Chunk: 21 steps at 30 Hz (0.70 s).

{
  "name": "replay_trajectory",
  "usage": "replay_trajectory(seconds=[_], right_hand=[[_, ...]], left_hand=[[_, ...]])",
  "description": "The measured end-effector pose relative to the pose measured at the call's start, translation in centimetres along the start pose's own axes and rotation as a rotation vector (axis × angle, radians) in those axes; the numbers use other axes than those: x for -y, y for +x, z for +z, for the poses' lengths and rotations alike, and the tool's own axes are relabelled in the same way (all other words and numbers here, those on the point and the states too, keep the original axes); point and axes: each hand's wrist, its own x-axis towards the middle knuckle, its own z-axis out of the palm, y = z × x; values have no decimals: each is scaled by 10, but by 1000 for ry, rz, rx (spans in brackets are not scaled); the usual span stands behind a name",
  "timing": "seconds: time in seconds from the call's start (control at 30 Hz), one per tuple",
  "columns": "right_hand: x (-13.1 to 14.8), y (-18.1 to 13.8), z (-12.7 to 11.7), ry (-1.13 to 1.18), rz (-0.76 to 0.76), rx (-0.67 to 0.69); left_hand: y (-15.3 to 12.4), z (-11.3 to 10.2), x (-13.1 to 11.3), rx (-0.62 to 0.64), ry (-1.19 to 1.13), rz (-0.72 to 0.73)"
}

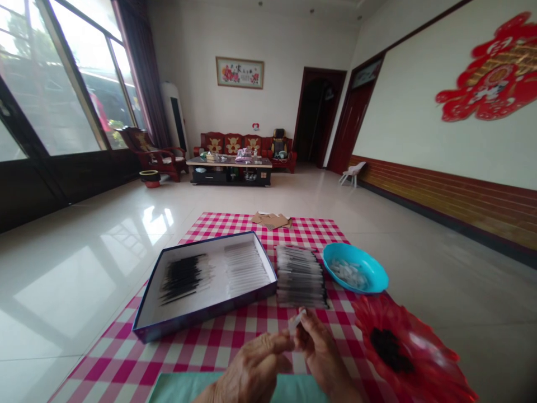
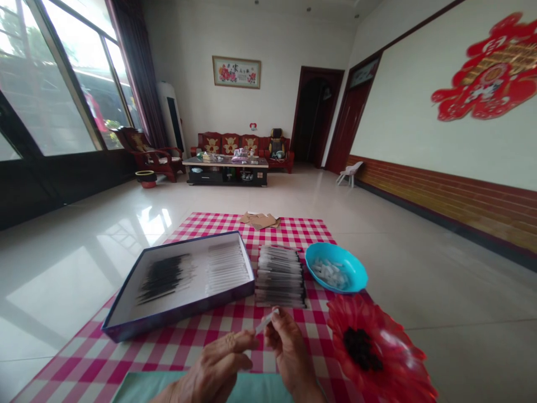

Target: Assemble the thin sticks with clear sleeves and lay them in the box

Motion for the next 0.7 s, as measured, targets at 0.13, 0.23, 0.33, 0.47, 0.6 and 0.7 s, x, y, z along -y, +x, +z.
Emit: replay_trajectory(seconds=[0.13,0.23,0.33,0.47,0.6,0.7], right_hand=[[1,2,-2,-75,-45,-83],[1,1,1,-186,-94,-116],[2,0,5,-231,-111,-118],[0,2,3,-228,-121,-118],[-2,5,-4,-205,-99,-106],[-3,7,-7,-186,-69,-93]], left_hand=[[-13,3,14,17,291,-225],[-11,6,22,140,454,-366],[0,13,26,211,557,-438],[14,32,27,162,580,-472],[18,49,28,59,576,-499],[14,54,31,7,569,-463]])
